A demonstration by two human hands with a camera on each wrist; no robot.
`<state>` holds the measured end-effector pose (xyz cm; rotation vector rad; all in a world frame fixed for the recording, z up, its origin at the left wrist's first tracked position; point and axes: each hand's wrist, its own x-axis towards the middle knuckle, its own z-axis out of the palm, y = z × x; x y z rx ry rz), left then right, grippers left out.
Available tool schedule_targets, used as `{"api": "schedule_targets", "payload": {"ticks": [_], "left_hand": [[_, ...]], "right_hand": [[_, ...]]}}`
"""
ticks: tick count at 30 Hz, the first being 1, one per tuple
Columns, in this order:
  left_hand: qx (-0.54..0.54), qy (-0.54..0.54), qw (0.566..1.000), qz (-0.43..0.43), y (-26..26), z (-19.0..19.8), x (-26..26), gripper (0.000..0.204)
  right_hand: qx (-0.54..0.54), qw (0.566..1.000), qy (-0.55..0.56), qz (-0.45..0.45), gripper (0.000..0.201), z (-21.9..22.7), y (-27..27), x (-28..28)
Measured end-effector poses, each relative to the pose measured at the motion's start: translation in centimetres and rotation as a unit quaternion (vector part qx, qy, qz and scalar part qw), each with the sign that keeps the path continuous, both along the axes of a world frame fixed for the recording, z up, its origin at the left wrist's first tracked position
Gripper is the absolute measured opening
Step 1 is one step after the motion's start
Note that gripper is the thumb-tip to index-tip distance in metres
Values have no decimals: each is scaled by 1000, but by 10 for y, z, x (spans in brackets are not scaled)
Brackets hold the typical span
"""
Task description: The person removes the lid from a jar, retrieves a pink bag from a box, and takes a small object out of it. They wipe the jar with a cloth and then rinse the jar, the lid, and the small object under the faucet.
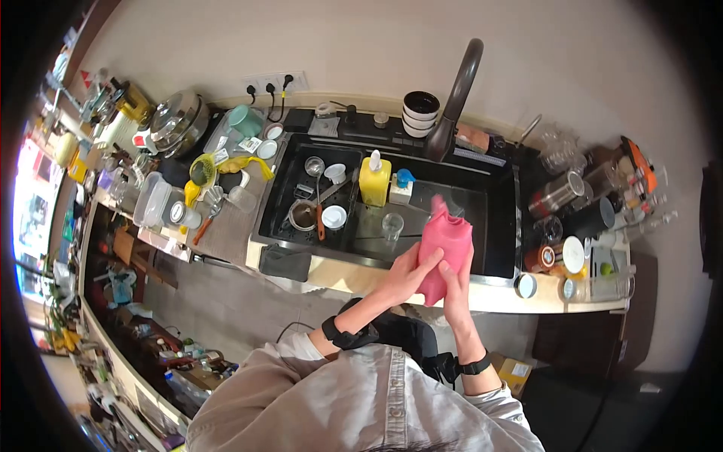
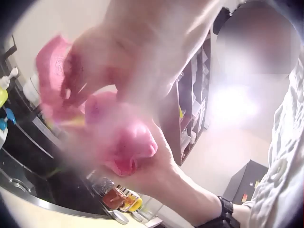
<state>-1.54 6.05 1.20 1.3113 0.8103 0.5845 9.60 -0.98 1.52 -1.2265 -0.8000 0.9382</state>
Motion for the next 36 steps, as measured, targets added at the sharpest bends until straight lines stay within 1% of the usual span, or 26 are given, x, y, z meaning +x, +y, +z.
{"api": "schedule_targets", "payload": {"ticks": [1, 3, 5, 8, 11, 14, 15, 16, 17, 18, 20, 23, 25, 26, 27, 28, 29, 32, 33, 34, 35, 36], "left_hand": [[-115, -86, 989, 19, 0, -8, 7, 61], [-145, -139, 979, 13, 0, -14, 5, 62], [-189, -186, 964, 19, 4, -14, 1, 66], [-146, -190, 970, 44, 9, -17, -8, 68], [-169, -185, 967, 51, 15, -21, -15, 70], [-255, -198, 943, 83, 18, -23, -18, 68], [-275, -218, 934, 69, 20, -23, -21, 68], [-296, -237, 924, 55, 24, -23, -23, 67], [-316, -257, 912, 40, 27, -23, -26, 66], [-336, -252, 907, 35, 29, -26, -29, 65], [-374, -244, 895, 24, 34, -35, -35, 62], [-376, -252, 891, 42, 44, -30, -35, 62], [-332, -222, 916, 33, 50, -25, -38, 65], [-308, -207, 928, 29, 53, -24, -39, 67], [-293, -210, 932, 31, 54, -26, -40, 65], [-278, -213, 936, 34, 55, -30, -40, 62], [-263, -217, 939, 38, 55, -34, -40, 60], [-311, -271, 910, 39, 54, -39, -43, 54], [-312, -287, 905, 26, 57, -37, -44, 57], [-312, -302, 901, 13, 58, -32, -47, 60], [-314, -317, 895, 1, 58, -29, -50, 63], [-344, -310, 886, -3, 58, -31, -52, 62]], "right_hand": [[6, 999, -43, 7, 69, 2, 5, 2], [-2, 989, -146, 18, 69, 1, 8, 6], [-15, 963, -269, 27, 69, 0, 12, 14], [7, 941, -336, 41, 70, -2, 24, 18], [16, 960, -268, 83, 73, -5, 36, 20], [47, 968, -217, 119, 74, -3, 51, 24], [60, 969, -201, 128, 74, -2, 56, 27], [44, 974, -188, 121, 65, 1, 59, 29], [54, 973, -190, 121, 54, -1, 66, 34], [64, 972, -192, 120, 45, -4, 73, 41], [-15, 975, -179, 129, 35, -6, 77, 48], [-104, 971, -160, 147, 34, -19, 82, 60], [-174, 961, -142, 162, 38, -17, 83, 70], [-202, 962, -22, 180, 38, -15, 80, 69], [-227, 949, 97, 196, 37, -3, 78, 64], [-249, 921, 215, 209, 37, 3, 75, 61], [-237, 922, 193, 236, 34, -24, 71, 68], [-123, 939, 80, 310, 29, 4, 75, 23], [-83, 954, 37, 284, 35, 11, 77, 12], [-76, 955, -98, 268, 39, 14, 79, 9], [-67, 939, -230, 247, 43, 16, 79, 7], [-57, 905, -358, 222, 47, 17, 79, 4]]}}
